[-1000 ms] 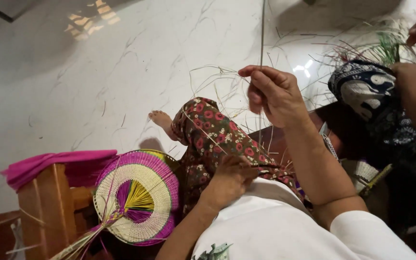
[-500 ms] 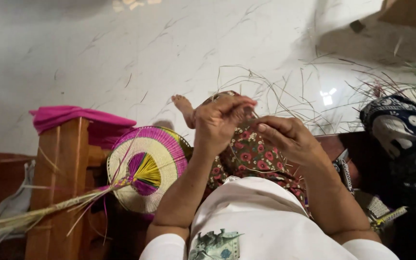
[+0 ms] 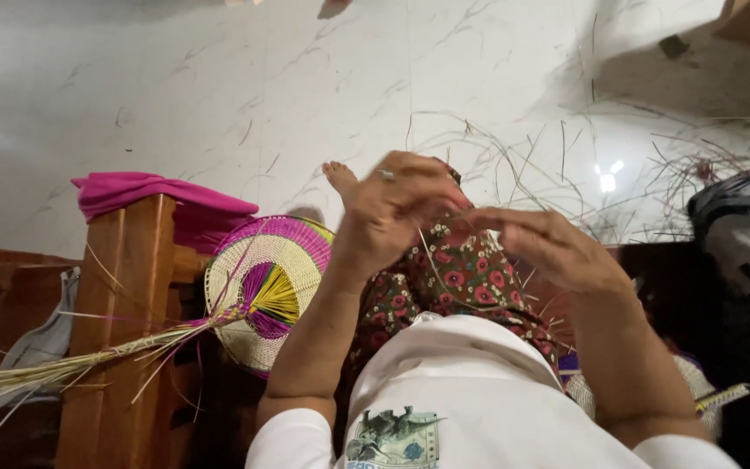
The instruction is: Weaving and forming the handle of a decorative hand fan using dried plant fibers.
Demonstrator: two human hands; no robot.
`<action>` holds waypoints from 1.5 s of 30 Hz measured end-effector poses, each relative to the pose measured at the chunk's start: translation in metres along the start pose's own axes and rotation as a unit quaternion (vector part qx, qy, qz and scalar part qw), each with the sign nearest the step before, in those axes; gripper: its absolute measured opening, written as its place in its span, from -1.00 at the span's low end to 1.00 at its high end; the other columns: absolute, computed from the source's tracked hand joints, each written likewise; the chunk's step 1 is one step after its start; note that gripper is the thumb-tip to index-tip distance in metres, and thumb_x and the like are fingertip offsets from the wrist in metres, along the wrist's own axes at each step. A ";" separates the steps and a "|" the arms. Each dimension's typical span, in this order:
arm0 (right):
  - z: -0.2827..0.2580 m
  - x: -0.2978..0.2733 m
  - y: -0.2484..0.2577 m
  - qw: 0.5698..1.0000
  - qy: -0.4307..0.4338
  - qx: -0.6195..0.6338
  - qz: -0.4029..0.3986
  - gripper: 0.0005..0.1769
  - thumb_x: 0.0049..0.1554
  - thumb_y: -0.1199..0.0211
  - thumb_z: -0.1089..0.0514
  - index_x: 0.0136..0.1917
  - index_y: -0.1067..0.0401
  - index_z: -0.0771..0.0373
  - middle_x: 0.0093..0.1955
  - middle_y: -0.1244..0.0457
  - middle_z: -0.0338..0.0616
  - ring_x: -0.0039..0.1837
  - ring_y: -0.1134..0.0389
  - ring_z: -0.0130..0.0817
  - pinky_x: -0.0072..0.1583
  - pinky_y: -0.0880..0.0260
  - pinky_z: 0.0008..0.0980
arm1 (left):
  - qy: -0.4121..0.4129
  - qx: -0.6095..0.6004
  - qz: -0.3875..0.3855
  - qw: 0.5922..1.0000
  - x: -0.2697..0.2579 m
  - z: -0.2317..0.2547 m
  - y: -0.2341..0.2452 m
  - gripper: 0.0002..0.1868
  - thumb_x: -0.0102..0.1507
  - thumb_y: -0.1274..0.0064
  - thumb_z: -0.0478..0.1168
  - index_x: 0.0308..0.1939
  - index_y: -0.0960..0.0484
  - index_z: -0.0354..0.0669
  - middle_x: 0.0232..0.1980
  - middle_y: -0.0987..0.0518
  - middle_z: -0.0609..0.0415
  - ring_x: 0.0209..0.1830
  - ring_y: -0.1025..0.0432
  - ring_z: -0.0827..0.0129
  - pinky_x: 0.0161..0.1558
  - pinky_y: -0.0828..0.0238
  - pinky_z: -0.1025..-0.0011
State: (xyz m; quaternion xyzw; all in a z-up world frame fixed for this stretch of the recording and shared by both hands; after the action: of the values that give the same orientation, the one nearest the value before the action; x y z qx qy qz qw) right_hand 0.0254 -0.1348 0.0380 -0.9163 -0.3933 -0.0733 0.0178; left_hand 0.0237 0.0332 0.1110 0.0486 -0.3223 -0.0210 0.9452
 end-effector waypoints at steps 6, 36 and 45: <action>0.007 0.017 -0.010 0.946 -0.040 0.319 0.047 -0.69 0.26 -0.03 0.30 -0.08 -0.44 0.67 -0.38 -0.32 0.26 -0.40 -0.33 -0.30 -0.40 -0.21 -0.39 | -0.062 -0.039 -0.105 0.992 -0.007 -0.006 -0.009 -0.86 0.28 -0.25 -0.25 -0.08 -0.80 0.03 0.04 -0.55 0.10 0.14 -0.39 0.33 0.29 -0.35 0.27; -0.034 0.038 -0.018 0.938 0.120 -0.300 0.125 -0.75 0.28 -0.18 0.51 0.20 -0.29 0.42 0.23 -0.24 0.15 0.01 -0.46 -0.15 -0.10 -0.54 -0.40 | 0.008 0.397 -0.053 0.916 -0.030 -0.015 0.003 -0.79 0.18 -0.36 -0.37 -0.15 -0.69 -0.12 -0.21 -0.73 0.13 -0.20 -0.59 0.32 0.29 -0.20 0.21; -0.023 0.058 0.006 0.948 0.144 -0.279 0.059 -0.76 0.19 0.00 0.41 0.00 -0.50 0.41 -0.22 -0.37 -0.02 -0.31 -0.36 -0.45 -0.32 -0.37 -0.55 | -0.041 0.324 -0.055 0.944 -0.024 0.016 0.020 -0.93 0.32 -0.05 -0.37 -0.21 -0.52 -0.11 -0.20 -0.58 0.13 -0.10 -0.49 0.27 0.36 0.08 0.14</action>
State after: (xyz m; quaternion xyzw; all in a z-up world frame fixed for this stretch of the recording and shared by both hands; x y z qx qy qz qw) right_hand 0.0664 -0.0992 0.0690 -0.8862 -0.2952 -0.3098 -0.1776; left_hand -0.0049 0.0539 0.1112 0.3690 -0.3468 0.0310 0.8618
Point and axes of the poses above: each hand's wrist, its own x-axis towards the middle knuckle, its own y-axis out of the back of the hand, z = x × y, the point moved 8 cm from there along x, towards the middle knuckle
